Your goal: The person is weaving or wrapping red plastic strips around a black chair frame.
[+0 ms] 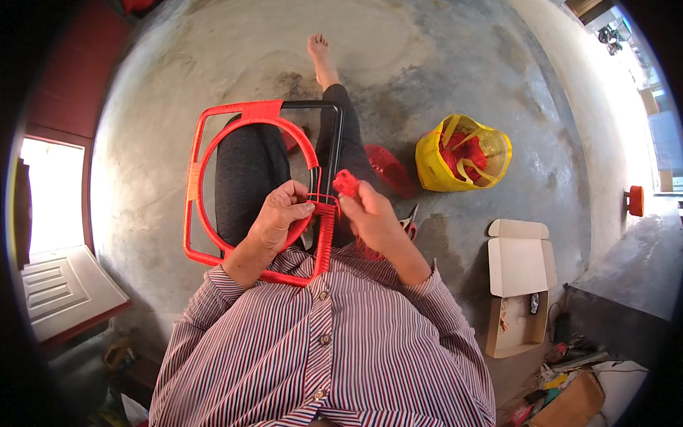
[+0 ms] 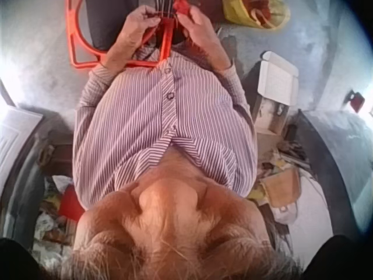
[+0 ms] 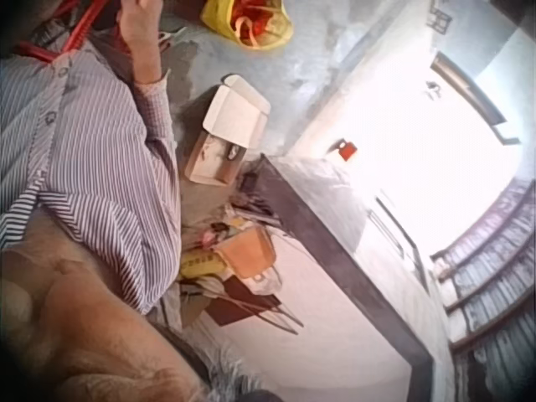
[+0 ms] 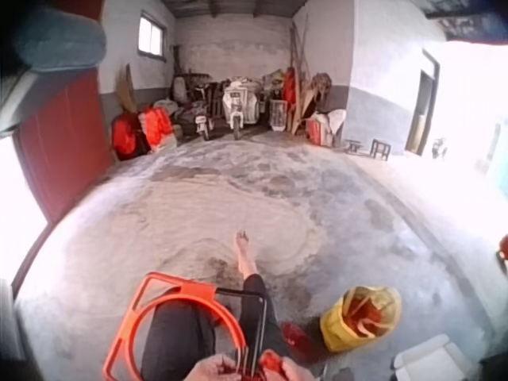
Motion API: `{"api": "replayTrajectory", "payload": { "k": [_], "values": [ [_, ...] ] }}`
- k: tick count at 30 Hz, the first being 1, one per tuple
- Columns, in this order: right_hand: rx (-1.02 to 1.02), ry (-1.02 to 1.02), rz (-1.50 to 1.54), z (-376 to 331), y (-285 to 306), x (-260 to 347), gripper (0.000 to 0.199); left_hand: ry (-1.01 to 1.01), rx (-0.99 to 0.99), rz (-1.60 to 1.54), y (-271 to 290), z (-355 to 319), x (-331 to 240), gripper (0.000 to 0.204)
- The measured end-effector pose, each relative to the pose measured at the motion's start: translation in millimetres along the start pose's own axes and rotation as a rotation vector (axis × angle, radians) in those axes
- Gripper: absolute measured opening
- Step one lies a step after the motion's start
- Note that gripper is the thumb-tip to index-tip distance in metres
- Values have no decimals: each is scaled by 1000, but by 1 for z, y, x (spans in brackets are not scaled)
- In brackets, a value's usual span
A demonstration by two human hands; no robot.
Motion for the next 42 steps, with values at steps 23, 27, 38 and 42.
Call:
{"api": "replayTrajectory", "payload": {
  "k": [23,27,38,42],
  "values": [
    [332,-17,394,-18,4,9,17,129,-28,-137,15,3,17,16],
    [-132,114,148,-31,76,36,12,146,-41,-104,11,1,7,11],
    [-434,318,727,-48,146,-1,29,227,-138,-267,15,10,15,15],
    [141,511,-590,-17,28,5,24,249,-135,-248,7,7,11,13]
  ]
}}
Point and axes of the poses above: each hand's wrist, its own z-axis towards the middle knuckle, its own y-axis out of the back of the hand, x = y × z, the point moved 3 cm from there along z, towards the middle knuckle, and after that the axes turned 12 degrees about -y, right-handed, at the moved point
